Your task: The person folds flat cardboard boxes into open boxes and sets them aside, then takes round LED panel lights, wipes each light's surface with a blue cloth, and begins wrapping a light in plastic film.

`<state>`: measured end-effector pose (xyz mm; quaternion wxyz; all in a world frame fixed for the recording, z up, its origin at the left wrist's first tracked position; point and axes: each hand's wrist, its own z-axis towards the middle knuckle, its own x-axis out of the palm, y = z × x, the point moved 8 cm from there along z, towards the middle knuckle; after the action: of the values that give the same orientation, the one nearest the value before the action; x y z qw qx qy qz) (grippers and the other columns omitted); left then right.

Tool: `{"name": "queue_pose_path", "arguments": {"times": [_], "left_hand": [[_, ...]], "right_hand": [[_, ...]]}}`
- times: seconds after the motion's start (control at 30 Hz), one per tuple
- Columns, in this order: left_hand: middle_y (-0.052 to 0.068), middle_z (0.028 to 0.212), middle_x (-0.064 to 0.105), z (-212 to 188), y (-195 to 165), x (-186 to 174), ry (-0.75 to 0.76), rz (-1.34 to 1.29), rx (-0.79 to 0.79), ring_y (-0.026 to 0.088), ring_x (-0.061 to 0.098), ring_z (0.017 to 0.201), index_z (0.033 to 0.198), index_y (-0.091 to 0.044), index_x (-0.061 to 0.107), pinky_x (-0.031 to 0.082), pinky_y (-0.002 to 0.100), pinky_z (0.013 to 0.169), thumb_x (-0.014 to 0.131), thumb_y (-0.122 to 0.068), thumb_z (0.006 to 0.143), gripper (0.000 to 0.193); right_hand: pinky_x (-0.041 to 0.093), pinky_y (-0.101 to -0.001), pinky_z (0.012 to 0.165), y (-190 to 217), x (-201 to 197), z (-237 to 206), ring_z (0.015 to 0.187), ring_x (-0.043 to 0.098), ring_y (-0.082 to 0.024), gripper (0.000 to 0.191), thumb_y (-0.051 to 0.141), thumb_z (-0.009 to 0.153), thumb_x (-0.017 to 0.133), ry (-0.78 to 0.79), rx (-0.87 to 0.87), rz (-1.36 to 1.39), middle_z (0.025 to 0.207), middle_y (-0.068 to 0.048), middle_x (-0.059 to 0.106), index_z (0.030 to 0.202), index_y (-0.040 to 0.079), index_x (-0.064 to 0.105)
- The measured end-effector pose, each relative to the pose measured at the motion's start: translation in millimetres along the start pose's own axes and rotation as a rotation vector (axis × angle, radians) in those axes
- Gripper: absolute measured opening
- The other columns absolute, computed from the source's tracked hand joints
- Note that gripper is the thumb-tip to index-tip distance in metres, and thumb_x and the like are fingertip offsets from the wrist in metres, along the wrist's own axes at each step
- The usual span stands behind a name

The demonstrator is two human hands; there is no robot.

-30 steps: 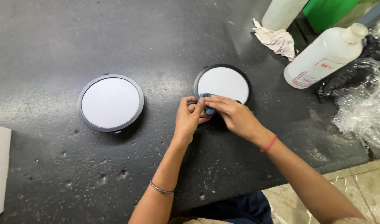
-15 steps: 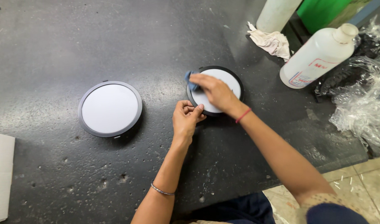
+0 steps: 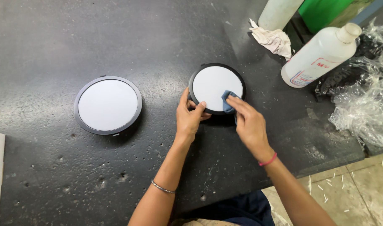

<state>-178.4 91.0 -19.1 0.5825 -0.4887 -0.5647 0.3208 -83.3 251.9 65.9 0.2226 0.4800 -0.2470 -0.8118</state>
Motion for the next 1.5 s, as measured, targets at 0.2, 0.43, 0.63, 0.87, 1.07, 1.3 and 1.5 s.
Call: {"name": "queue_pose_path", "arguments": {"times": [0.2, 0.43, 0.63, 0.87, 1.07, 1.3, 1.5], "left_hand": [[0.003, 0.079, 0.054, 2.9, 6.8, -0.8, 0.01, 0.022, -0.04, 0.017, 0.069, 0.063, 0.159, -0.009, 0.032, 0.068, 0.035, 0.063, 0.063, 0.0, 0.091, 0.075], [0.003, 0.082, 0.055, 3.9, 9.9, -3.5, 0.02, -0.041, -0.032, 0.019, 0.07, 0.07, 0.157, -0.01, 0.033, 0.068, 0.037, 0.069, 0.065, -0.003, 0.09, 0.074], [0.006, 0.088, 0.063, 6.1, 18.0, -13.3, 0.023, -0.252, -0.148, 0.017, 0.071, 0.074, 0.144, 0.002, 0.047, 0.066, 0.034, 0.07, 0.046, -0.042, 0.105, 0.059], [0.01, 0.08, 0.053, 12.2, 13.8, -16.4, -0.002, 0.152, 0.06, 0.02, 0.053, 0.065, 0.158, -0.006, 0.044, 0.045, 0.041, 0.056, 0.065, -0.008, 0.097, 0.065], [0.007, 0.083, 0.059, 8.8, 24.4, -12.8, 0.054, -0.086, -0.056, 0.022, 0.071, 0.071, 0.158, -0.009, 0.032, 0.068, 0.043, 0.072, 0.055, -0.002, 0.096, 0.067], [0.01, 0.095, 0.062, 9.6, 21.9, 3.0, 0.126, 0.011, -0.036, 0.027, 0.073, 0.092, 0.16, -0.009, 0.025, 0.065, 0.041, 0.085, 0.056, -0.002, 0.095, 0.073], [0.015, 0.135, 0.06, 2.3, -0.9, 35.4, 0.184, 0.334, 0.092, 0.03, 0.062, 0.125, 0.159, -0.006, 0.01, 0.049, 0.042, 0.107, 0.065, -0.007, 0.092, 0.087]], "right_hand": [[0.055, -0.0393, 0.094, -34.9, 2.1, 58.1, 0.111, 0.07, -0.034, 0.035, -0.007, 0.091, 0.058, -0.086, 0.006, -0.09, 0.122, -0.015, 0.072, 0.118, 0.009, 0.075], [0.055, -0.037, 0.098, -16.4, 61.4, 115.7, 0.114, 0.07, -0.032, 0.04, -0.011, 0.09, 0.054, 0.09, -0.24, 0.139, 0.125, -0.015, 0.072, 0.119, 0.006, 0.073], [0.054, -0.0345, 0.1, 19.7, 93.1, 79.0, 0.113, 0.071, -0.025, 0.052, -0.017, 0.081, 0.048, 0.438, -0.288, 0.281, 0.118, -0.01, 0.075, 0.118, 0.008, 0.073], [0.052, -0.0369, 0.106, 28.7, 40.6, 13.6, 0.119, 0.069, -0.026, 0.06, -0.022, 0.066, 0.044, 0.529, -0.345, 0.276, 0.119, -0.009, 0.074, 0.106, 0.007, 0.078], [0.052, -0.035, 0.105, -10.2, -16.1, -2.3, 0.116, 0.07, -0.026, 0.062, -0.021, 0.059, 0.04, 0.562, -0.204, 0.228, 0.115, -0.01, 0.076, 0.101, 0.005, 0.078], [0.05, -0.0319, 0.104, -49.2, -86.9, -55.3, 0.119, 0.071, -0.024, 0.056, -0.023, 0.07, 0.04, 0.352, 0.017, 0.226, 0.118, -0.011, 0.076, 0.102, 0.004, 0.077], [0.048, -0.031, 0.107, -49.3, -92.6, -84.4, 0.12, 0.07, -0.022, 0.059, -0.024, 0.069, 0.037, 0.273, 0.144, 0.321, 0.119, -0.01, 0.077, 0.103, 0.003, 0.077]]}}
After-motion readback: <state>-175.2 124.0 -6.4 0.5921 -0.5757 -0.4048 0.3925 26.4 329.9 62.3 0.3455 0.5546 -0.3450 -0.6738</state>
